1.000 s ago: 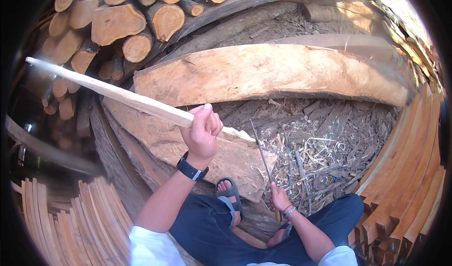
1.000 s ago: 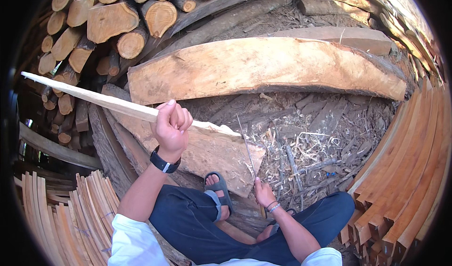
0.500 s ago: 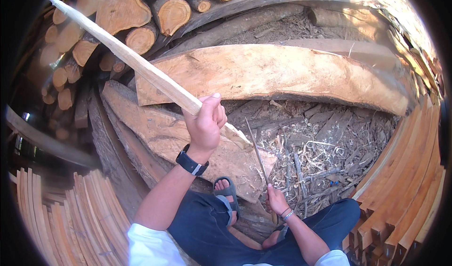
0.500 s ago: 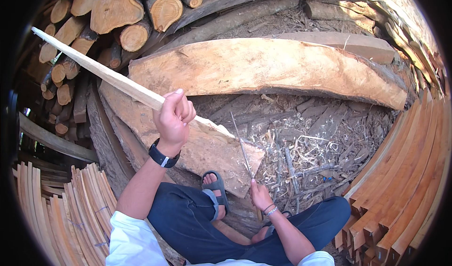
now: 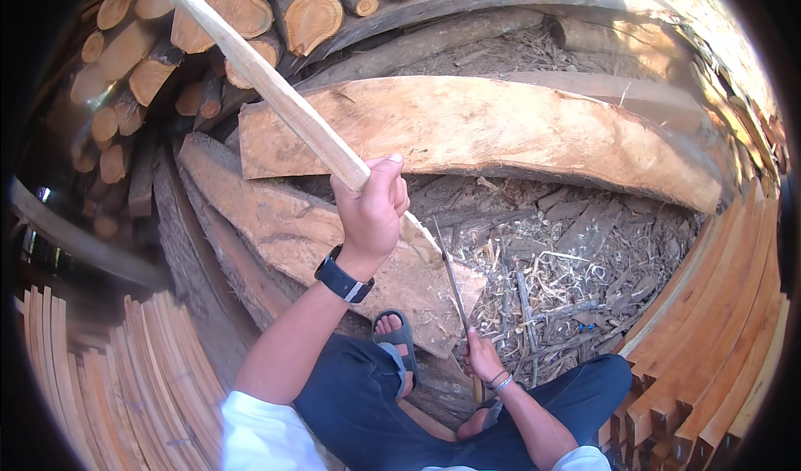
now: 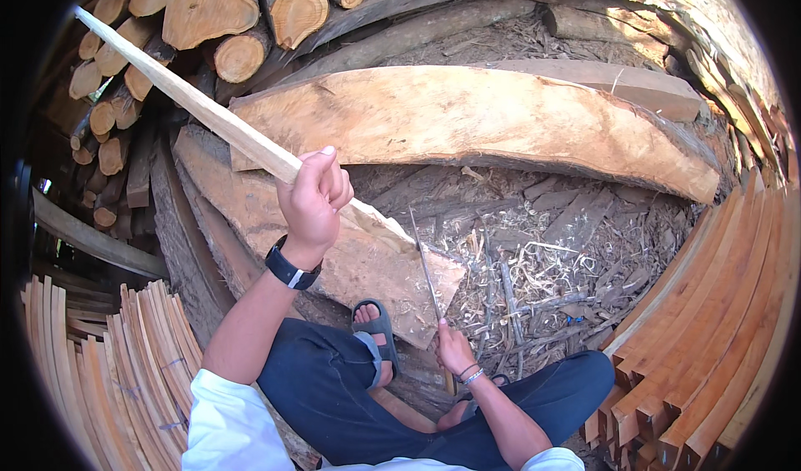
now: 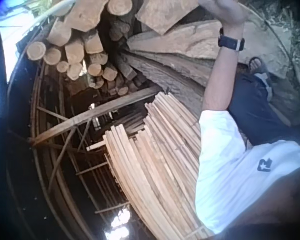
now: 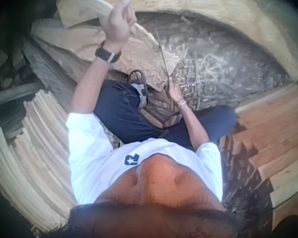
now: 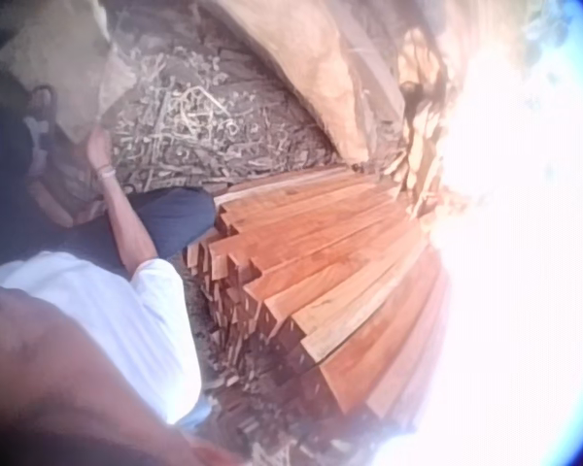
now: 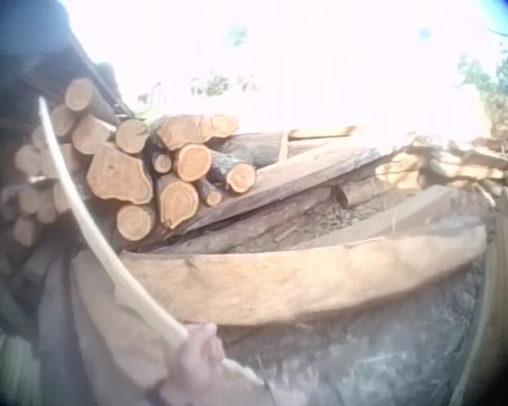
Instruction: The person shaves a thin wooden strip using a large knife, removing small layers of wood while holding the piece by hand.
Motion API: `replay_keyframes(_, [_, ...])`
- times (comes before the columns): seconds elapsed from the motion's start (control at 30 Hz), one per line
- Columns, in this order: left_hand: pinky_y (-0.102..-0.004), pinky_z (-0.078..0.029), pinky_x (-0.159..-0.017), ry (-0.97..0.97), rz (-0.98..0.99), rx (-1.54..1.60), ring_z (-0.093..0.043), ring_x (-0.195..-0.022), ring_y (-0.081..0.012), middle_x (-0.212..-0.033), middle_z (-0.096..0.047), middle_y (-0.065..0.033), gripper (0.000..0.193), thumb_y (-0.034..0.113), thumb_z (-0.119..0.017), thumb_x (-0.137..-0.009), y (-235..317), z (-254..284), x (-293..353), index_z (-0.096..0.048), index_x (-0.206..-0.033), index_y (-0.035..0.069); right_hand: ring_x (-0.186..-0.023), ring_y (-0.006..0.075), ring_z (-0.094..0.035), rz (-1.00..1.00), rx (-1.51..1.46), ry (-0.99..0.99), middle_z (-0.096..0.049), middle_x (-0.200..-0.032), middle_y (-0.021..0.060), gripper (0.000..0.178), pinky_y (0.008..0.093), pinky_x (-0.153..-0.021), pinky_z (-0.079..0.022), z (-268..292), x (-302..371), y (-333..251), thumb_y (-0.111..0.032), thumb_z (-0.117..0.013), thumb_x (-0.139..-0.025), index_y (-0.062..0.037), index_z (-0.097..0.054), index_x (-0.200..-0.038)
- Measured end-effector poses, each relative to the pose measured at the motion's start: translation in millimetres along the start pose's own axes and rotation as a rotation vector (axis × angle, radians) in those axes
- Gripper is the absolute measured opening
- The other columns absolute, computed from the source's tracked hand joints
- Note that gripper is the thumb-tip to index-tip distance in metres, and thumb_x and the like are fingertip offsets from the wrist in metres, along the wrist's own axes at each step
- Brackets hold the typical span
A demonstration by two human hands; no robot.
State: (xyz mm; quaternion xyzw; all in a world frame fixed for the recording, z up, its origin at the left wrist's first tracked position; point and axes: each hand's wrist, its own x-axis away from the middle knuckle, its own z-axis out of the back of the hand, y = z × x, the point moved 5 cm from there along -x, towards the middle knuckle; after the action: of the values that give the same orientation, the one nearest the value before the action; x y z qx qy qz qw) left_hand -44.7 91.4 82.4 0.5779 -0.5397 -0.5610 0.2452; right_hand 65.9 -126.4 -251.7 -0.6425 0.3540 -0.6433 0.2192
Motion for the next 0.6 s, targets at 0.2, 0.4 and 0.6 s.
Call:
replay_keyframes(0.2, [-0.0263, -0.019, -0.037, -0.028, 0.019, 0.033, -0.019, -0.036, -0.0084, -0.043, -0.023, 0.0016, 0.041, 0.010, -0.044, -0.091, -1.7, -1.7, -0.7, -0.029, -0.053, 0.011, -0.037, 0.0122, -0.035, -0.426, -0.910, -0.576, -0.037, -0.050, 0.0001, 0.057, 0.0267, -0.036, -0.032, -10.3, 13.4, -12.2, -0.060, -0.030, -0.095, -0.0095, -0.042, -0.071])
replay_keyframes(0.4, [-0.0262, -0.019, -0.038, -0.025, 0.027, 0.028, -0.019, -0.036, -0.0079, -0.043, -0.022, 0.0021, 0.041, 0.010, -0.045, -0.091, -0.6, 2.3, 1.8, -0.029, -0.053, 0.010, -0.038, 0.0145, -0.040, 0.086, -0.142, -0.144, -0.041, -0.049, 0.0014, 0.059, 0.0294, -0.038, -0.034, -10.0, 26.4, -38.8, -0.054, -0.028, -0.097, -0.0064, -0.043, -0.066])
replay_keyframes(0.6, [-0.0263, -0.019, -0.038, -0.047, 0.023, 0.034, -0.020, -0.036, -0.0078, -0.044, -0.023, 0.0022, 0.041, 0.010, -0.045, -0.091, -1.6, -6.4, 1.2, -0.029, -0.053, 0.010, -0.043, 0.0215, -0.052, 0.440, 0.368, 0.213, -0.047, -0.046, 0.0102, 0.063, 0.0352, -0.049, -0.043, -5.0, 14.0, -29.0, -0.045, -0.028, -0.099, 0.0008, -0.051, -0.062])
